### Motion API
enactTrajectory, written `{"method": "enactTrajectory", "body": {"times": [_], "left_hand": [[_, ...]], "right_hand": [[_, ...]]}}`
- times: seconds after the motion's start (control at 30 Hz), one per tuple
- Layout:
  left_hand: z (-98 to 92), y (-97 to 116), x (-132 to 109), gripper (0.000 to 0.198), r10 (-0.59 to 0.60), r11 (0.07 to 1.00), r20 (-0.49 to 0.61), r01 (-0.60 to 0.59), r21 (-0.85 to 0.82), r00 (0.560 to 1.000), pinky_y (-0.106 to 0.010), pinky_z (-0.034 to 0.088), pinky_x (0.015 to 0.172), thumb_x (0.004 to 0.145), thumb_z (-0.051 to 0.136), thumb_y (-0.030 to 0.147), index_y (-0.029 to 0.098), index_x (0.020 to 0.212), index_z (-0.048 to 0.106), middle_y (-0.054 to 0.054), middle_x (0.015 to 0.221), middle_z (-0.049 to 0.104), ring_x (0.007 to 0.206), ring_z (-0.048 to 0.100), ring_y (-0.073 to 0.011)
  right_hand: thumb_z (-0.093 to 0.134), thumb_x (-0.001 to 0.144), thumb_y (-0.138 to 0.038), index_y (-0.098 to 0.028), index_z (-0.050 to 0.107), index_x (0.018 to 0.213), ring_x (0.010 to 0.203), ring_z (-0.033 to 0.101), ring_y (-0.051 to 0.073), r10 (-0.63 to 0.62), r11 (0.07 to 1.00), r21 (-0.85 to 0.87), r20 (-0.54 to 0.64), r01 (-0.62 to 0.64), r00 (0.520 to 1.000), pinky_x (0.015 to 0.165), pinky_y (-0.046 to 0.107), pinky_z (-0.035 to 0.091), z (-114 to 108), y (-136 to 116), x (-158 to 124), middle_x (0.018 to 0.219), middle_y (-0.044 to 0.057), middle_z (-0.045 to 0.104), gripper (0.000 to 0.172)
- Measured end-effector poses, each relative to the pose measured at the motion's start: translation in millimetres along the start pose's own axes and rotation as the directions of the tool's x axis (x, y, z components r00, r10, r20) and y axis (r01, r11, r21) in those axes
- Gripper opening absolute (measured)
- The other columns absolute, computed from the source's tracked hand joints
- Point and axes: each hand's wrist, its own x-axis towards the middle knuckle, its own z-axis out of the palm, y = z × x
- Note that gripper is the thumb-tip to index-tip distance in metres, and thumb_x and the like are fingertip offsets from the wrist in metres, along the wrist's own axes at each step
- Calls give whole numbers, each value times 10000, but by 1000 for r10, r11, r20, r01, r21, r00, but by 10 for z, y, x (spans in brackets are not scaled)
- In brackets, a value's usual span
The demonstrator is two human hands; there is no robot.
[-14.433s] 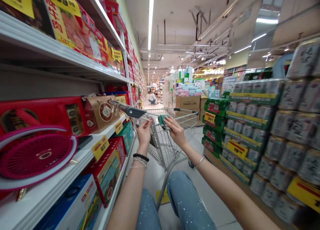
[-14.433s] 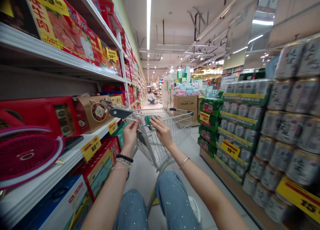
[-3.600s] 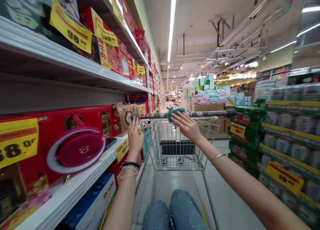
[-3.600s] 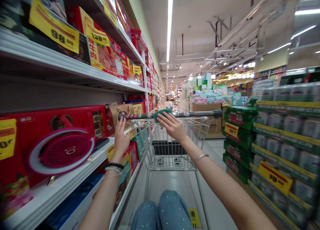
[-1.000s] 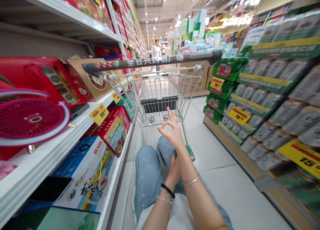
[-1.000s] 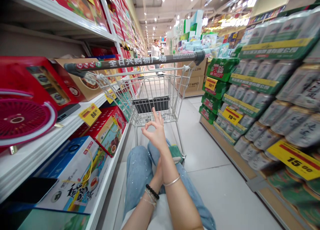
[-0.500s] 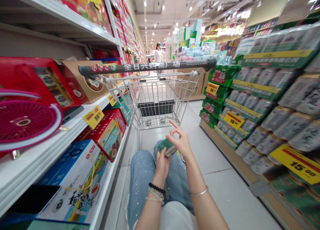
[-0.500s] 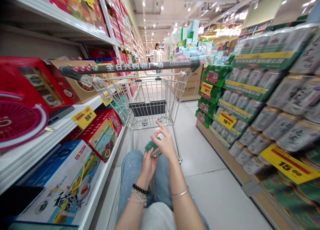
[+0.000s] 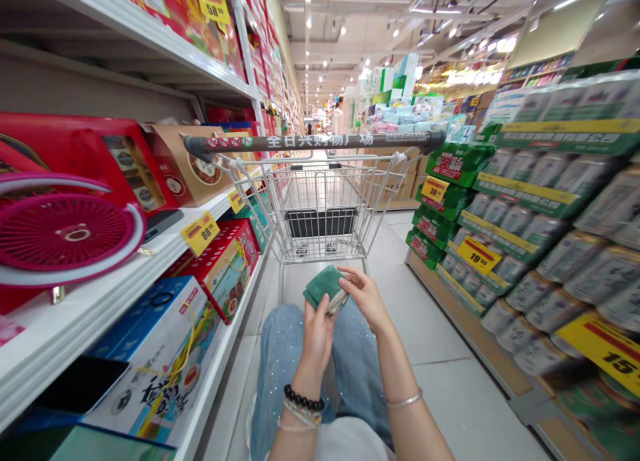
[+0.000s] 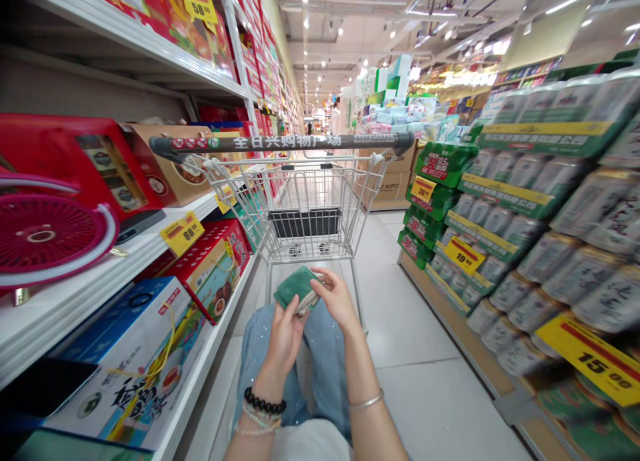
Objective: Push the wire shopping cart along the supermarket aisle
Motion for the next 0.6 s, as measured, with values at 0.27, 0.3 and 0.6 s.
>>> {"method": "enactTrajectory", "body": {"times": [0.27,0.3,0.6], "left_hand": [[-7,138,94,530,107,989,-36,-103,107,994,-293,517,881,633,835,288,214,1106,607,-56,1109,718,1015,683,-196],[-4,162,101,520,117,986,-38,-111,123,992,-282,516,873,636,831,281,215,1103,612,-55,1111,718,1016,681,-191],[73,273,37,342,-35,997,47,38,-70,998,-206,510,672,655,703,132,184,992,673,-44,1018,732,785,665,-115]], "right_hand": [[490,878,-198,-233,591,1291,1243,574,243,-403,771,-507,82,386,912,1016,458,511,105,4,-42,1339,107,609,427],[433,867,-126,-233,566,1328,1342,486,231,-464,650,-581,206,490,861,1093,479,447,117,-16,-72,1421,96,546,492],[380,825,-25,-144,222,1546,1466,286,205,-430,40,-640,682,767,592,1162,470,385,-61,4,-149,1540,111,393,747]]}}
